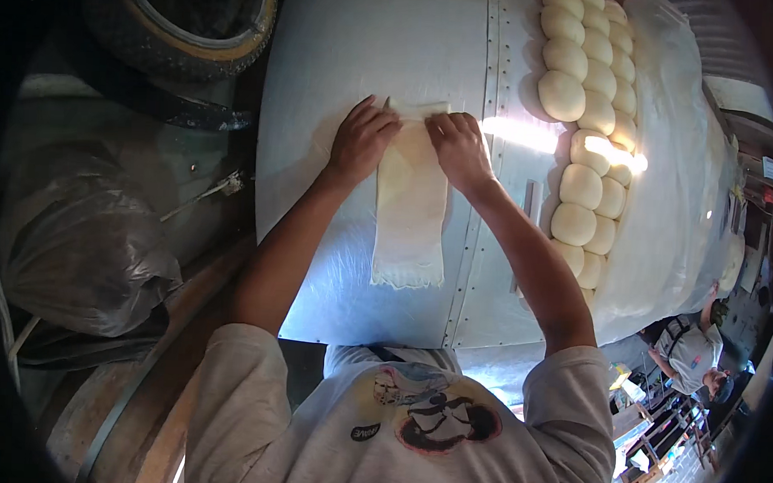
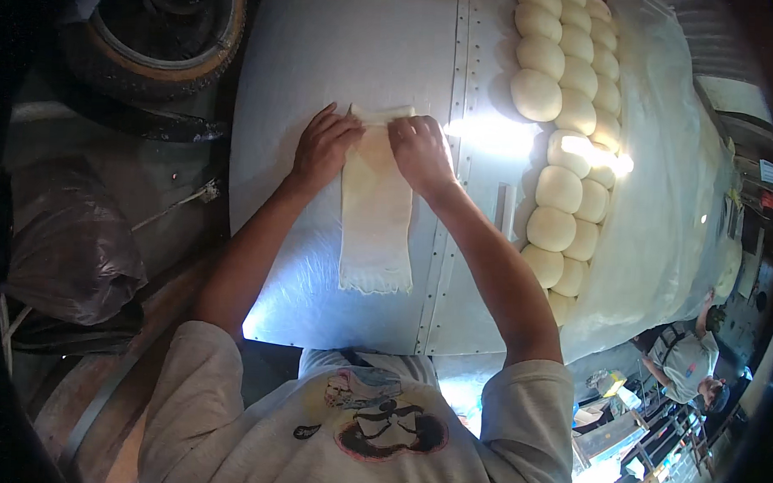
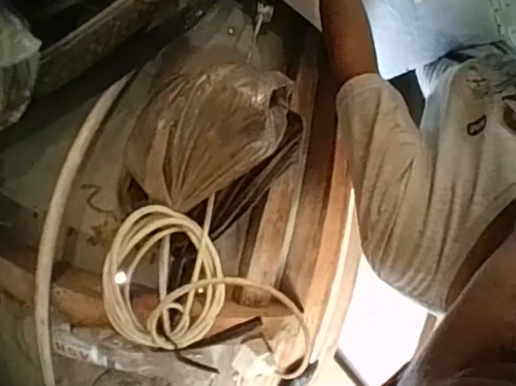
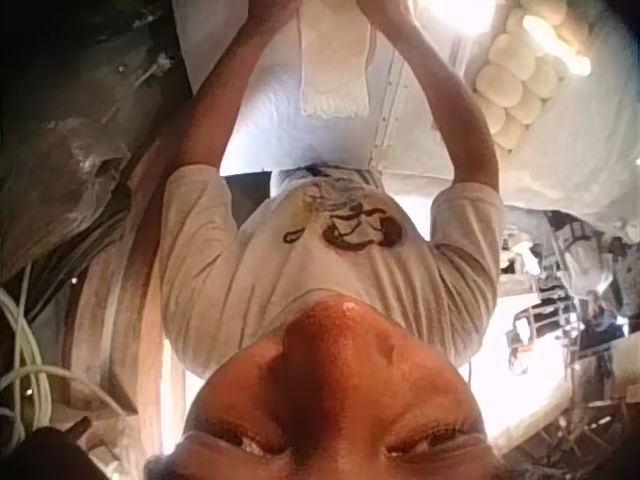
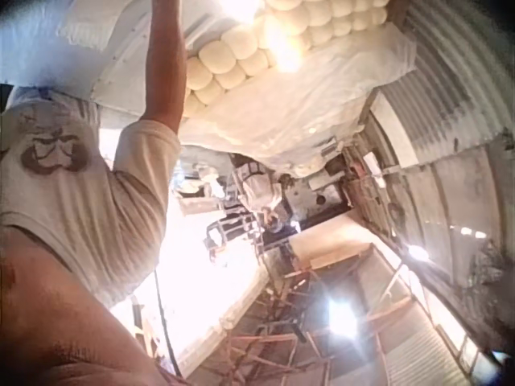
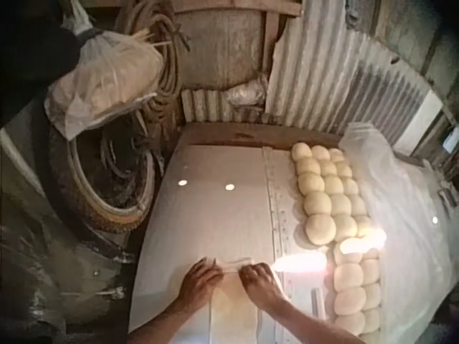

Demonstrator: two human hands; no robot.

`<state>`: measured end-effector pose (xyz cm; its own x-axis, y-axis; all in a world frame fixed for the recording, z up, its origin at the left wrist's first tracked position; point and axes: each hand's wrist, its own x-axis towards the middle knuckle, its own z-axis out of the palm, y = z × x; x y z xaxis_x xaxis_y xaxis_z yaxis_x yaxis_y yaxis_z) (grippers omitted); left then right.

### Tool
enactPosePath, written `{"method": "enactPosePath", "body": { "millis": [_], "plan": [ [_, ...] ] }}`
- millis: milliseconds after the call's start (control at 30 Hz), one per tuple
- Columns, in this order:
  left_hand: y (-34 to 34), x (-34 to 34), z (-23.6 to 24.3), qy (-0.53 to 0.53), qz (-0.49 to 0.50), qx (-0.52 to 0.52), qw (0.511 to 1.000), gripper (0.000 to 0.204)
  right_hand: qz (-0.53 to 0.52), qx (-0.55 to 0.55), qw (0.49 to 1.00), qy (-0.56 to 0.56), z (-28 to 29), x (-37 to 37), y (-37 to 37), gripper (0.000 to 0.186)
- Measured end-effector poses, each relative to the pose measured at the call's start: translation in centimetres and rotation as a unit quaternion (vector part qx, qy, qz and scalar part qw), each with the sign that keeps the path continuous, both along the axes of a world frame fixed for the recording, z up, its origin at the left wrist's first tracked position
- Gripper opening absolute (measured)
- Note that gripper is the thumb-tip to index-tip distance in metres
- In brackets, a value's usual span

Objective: The person picks up dough balls, flattens them with a rolling pin, stretches the dough by hand, and rolls it into cylinders.

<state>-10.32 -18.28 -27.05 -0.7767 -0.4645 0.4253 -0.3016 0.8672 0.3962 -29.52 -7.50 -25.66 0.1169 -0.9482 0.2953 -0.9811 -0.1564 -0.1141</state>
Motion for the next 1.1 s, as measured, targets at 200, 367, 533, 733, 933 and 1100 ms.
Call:
{"method": "enactPosePath", "body": {
  "millis": [200,367,533,733,933,1100],
  "plan": [
    [-1.8,-2.6,2.3,-0.006,0.036,-0.005,0.999,0.014,-0.068,-0.021,0.993,-0.092,2.6,-0.3,-4.2,0.017],
    [1.8,2.2,0.7,-0.018,0.016,-0.024,0.999,0.017,-0.032,-0.057,0.998,-0.011,0.9,1.1,3.4,0.017],
    [0.4,-1.9,4.3,-0.162,0.085,0.122,0.976,0.049,-0.169,0.053,0.976,-0.124,3.9,0.7,-2.9,0.028],
    [9.8,3.8,1.2,-0.183,0.021,0.071,0.980,0.091,-0.088,0.164,0.978,-0.091,-0.3,6.3,8.8,0.085],
    [12.3,7.7,4.5,-0.310,-0.007,0.154,0.938,0.085,-0.054,0.255,0.944,-0.204,5.3,4.6,13.0,0.047],
    [9.7,1.9,4.2,-0.114,0.078,0.097,0.986,0.101,-0.132,-0.022,0.978,-0.159,2.4,5.6,7.6,0.048]
  ]
}}
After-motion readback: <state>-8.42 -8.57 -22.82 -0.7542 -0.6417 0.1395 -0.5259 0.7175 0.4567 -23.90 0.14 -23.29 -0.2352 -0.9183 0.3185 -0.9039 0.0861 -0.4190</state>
